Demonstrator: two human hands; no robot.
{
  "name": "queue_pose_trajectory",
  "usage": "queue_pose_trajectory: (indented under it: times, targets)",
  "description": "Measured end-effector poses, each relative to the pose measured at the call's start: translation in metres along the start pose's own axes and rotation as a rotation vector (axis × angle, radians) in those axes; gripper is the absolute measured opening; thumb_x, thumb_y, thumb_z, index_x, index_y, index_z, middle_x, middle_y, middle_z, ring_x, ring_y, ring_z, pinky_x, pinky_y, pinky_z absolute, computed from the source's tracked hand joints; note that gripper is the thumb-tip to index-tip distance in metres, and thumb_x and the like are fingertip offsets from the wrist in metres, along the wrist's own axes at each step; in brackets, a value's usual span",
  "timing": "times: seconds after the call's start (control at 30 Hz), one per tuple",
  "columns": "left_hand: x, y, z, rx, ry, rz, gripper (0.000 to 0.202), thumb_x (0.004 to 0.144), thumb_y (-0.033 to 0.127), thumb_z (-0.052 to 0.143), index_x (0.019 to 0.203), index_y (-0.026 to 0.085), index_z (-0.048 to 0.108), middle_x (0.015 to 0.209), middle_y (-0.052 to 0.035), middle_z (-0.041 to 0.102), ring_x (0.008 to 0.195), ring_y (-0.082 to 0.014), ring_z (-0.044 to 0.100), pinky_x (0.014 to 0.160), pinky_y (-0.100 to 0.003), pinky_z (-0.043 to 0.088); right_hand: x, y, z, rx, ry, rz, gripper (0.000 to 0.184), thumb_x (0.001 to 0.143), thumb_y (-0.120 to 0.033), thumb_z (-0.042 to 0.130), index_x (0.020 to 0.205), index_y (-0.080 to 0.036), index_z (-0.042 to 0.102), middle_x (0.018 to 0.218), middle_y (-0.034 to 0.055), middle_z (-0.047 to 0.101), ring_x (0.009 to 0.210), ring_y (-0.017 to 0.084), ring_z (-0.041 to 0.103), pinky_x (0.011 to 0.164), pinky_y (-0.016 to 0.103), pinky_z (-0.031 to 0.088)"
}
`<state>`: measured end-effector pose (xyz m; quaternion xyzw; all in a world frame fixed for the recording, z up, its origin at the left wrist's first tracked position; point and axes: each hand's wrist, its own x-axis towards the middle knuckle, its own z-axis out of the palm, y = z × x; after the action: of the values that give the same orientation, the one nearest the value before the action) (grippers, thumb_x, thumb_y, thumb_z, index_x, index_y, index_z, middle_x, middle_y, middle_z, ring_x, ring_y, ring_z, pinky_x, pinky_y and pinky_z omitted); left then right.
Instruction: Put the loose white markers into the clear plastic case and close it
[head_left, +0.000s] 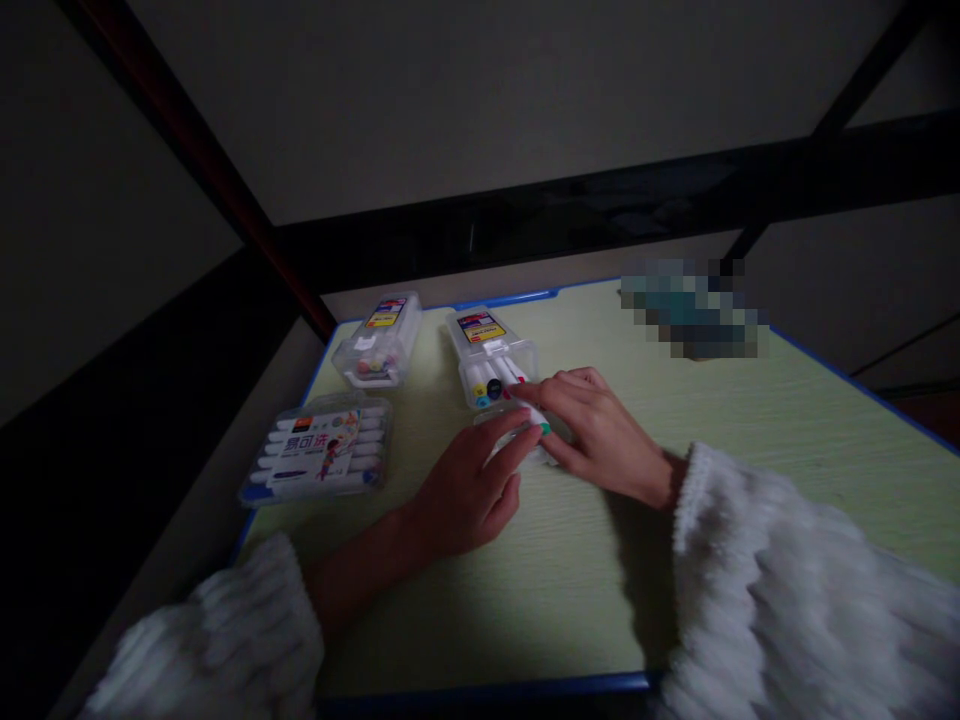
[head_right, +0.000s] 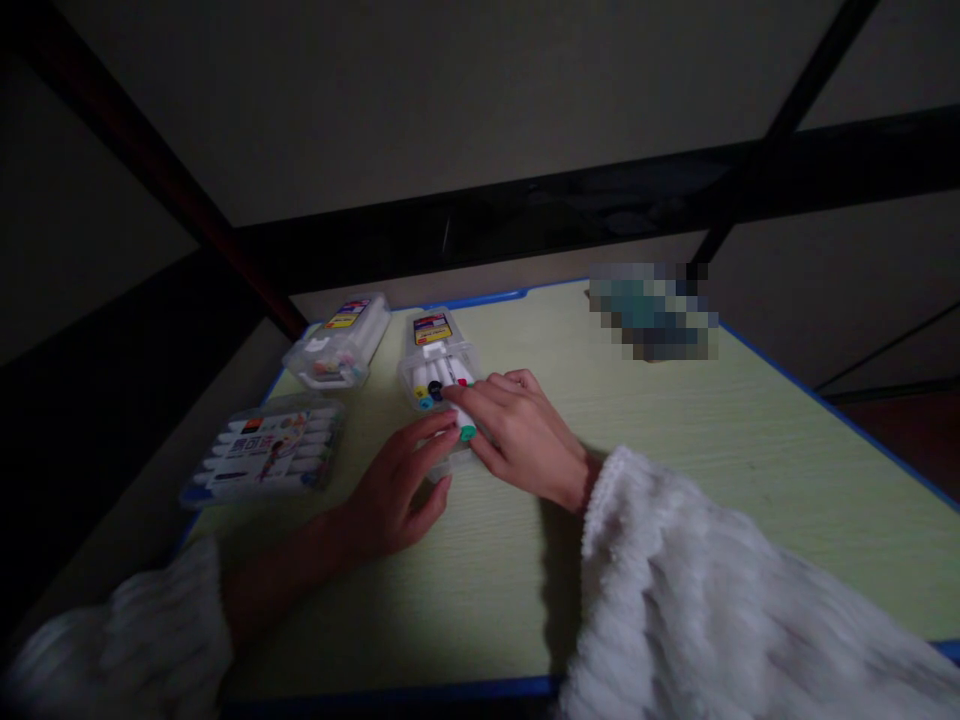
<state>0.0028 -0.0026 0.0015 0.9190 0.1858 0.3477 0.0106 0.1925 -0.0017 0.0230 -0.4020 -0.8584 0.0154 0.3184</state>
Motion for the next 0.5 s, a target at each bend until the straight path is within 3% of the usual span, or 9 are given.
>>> queue_pose_trajectory:
  times: [0.3, 0.5]
  targets:
    - [0.0012, 0.0, -0.0006, -0.021, -0.004, -0.028, 0.055, 0.082, 0.008, 0.045, 0.134, 0.012, 0.026, 0.128, -0.0198, 0.043, 0.122, -0.0263, 0.042, 0.095, -0.043, 0.045, 0.0011, -0.0015, 0.0004, -0.007, -0.027, 0.038, 0.04, 0.08, -0.014, 0.041, 0.119, -0.011, 0.05, 0.088, 0.0087, 0.063, 0.083, 0.023, 0.054, 0.077, 0.037, 0.035]
    - [0.0024, 0.0006, -0.0019, -0.037, -0.007, -0.039, 0.059, 0.082, 0.008, 0.046, 0.136, 0.014, 0.024, 0.132, -0.0193, 0.041, 0.124, -0.0267, 0.041, 0.096, -0.043, 0.043, -0.0017, 0.0017, 0.0023, -0.037, 0.12, -0.03, 0.026, 0.08, -0.016, 0.044, 0.104, -0.013, 0.054, 0.084, 0.007, 0.065, 0.077, 0.021, 0.056, 0.074, 0.036, 0.036]
